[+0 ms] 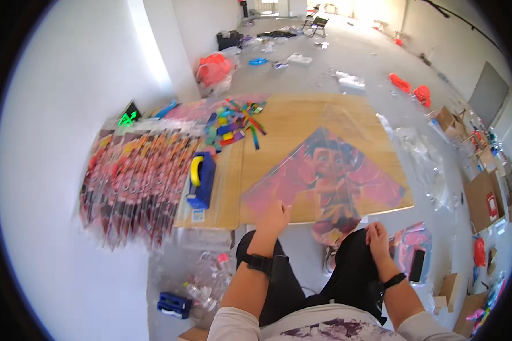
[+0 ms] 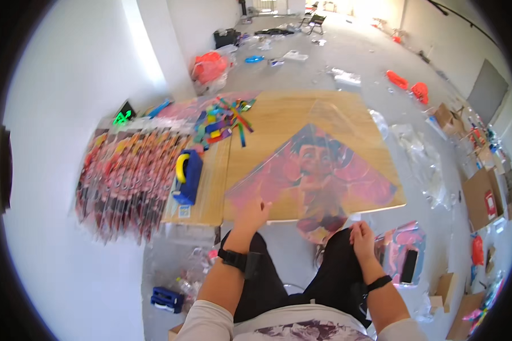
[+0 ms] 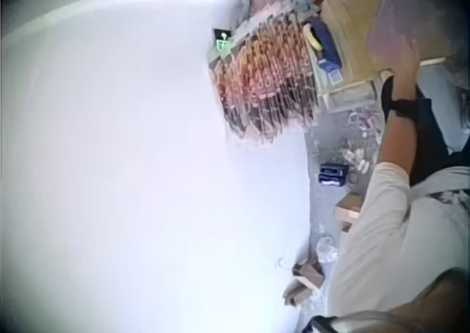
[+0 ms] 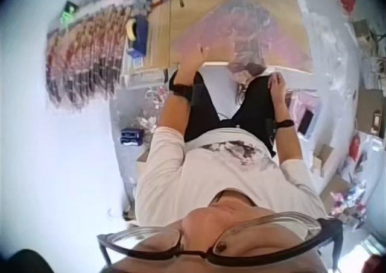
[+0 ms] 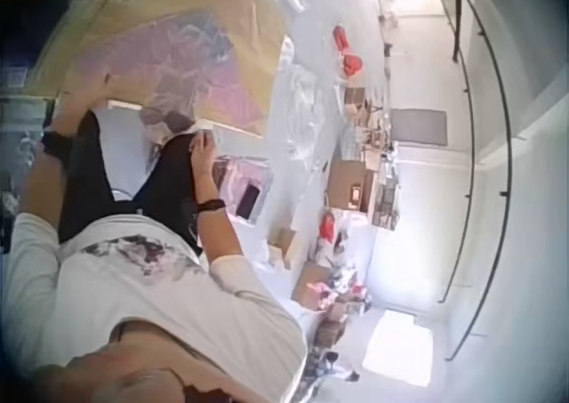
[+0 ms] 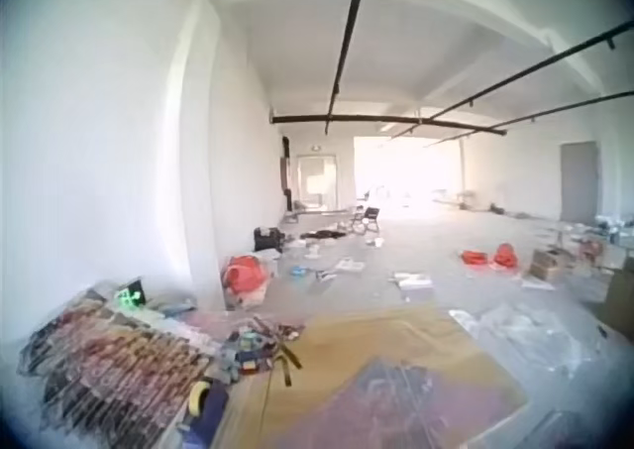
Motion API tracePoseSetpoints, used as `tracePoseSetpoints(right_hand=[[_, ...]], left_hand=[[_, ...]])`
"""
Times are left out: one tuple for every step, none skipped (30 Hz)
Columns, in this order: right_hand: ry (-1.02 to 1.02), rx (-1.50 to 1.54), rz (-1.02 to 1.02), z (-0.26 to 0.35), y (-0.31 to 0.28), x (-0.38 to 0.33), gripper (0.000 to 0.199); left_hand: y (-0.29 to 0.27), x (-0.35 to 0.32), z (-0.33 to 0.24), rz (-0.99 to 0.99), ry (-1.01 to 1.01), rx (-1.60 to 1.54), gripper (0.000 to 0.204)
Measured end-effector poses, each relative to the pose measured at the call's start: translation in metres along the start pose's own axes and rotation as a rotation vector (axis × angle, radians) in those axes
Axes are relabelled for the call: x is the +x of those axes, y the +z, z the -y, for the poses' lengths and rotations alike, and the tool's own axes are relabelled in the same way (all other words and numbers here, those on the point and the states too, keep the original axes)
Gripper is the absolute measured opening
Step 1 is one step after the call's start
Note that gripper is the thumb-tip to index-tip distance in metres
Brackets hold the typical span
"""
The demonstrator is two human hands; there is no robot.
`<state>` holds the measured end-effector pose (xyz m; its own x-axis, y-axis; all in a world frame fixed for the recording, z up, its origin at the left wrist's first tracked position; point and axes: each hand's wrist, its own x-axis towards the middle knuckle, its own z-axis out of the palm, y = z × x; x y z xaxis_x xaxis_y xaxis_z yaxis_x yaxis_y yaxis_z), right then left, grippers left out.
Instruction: Assembling and packing kites in a manufacturing environment.
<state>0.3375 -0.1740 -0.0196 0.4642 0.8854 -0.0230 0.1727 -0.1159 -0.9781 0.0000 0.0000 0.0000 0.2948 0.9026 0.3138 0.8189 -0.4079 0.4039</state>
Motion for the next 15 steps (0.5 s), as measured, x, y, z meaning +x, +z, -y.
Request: tracePoseSetpoints(right_hand=[[-0.015,0.012,-0.002,0.006,0.005,0.008,0.020],[-0.035,0.010,0.021,0.010,0.010,0.014,0.020],[-0.018,-0.014,0.036,-0.002,-0.012,-0.012,0.020],[-0.031,-0.027,0.040,0.000,-0.007,-0.012,0.021],[-0.045,-0.041,0.041,0.002,-0.003,-0.012,0.022],[-0.044,-0.030,0.046,0.001,-0.002,-0.012,0.022],[-0.047,-0.047,0.050,-0.002,-0.004,-0.011,0.022],[-0.051,-0.063,0.059,-0.002,-0.005,-0.013,0.022],[-0.052,-0.052,0.065,-0.004,-0.006,-0.013,0.022],[-0.061,-0.059,0.062,-0.004,-0.005,-0.012,0.022],[-0.067,-0.071,0.050,-0.005,-0.007,-0.012,0.022],[-0.062,-0.063,0.042,-0.008,-0.010,-0.012,0.021],[-0.062,-0.056,0.033,-0.010,-0.012,-0.012,0.021],[-0.053,-0.068,0.024,-0.011,-0.014,-0.011,0.022],[-0.048,-0.076,0.022,-0.011,-0.012,-0.011,0.022]], left_hand=[[-0.026,0.001,0.005,0.069,-0.168,-0.095,0.036],[-0.044,-0.002,0.015,0.133,-0.339,-0.191,0.035],[-0.041,-0.044,0.013,0.170,-0.374,-0.189,0.035],[-0.050,-0.055,0.031,0.052,-0.427,-0.264,0.033],[-0.057,-0.067,0.049,-0.069,-0.474,-0.341,0.032],[-0.061,-0.082,0.066,-0.145,-0.502,-0.332,0.029],[-0.060,-0.100,0.084,-0.220,-0.527,-0.326,0.026],[-0.059,-0.121,0.105,-0.256,-0.566,-0.360,0.023],[-0.055,-0.143,0.126,-0.293,-0.603,-0.396,0.020],[-0.053,-0.164,0.145,-0.285,-0.650,-0.443,0.020],[-0.050,-0.180,0.157,-0.268,-0.690,-0.497,0.020],[-0.053,-0.190,0.160,-0.266,-0.681,-0.493,0.020],[-0.057,-0.198,0.160,-0.230,-0.767,-0.581,0.023],[-0.061,-0.202,0.161,-0.192,-0.851,-0.670,0.026],[-0.065,-0.206,0.168,-0.197,-0.843,-0.662,0.026]])
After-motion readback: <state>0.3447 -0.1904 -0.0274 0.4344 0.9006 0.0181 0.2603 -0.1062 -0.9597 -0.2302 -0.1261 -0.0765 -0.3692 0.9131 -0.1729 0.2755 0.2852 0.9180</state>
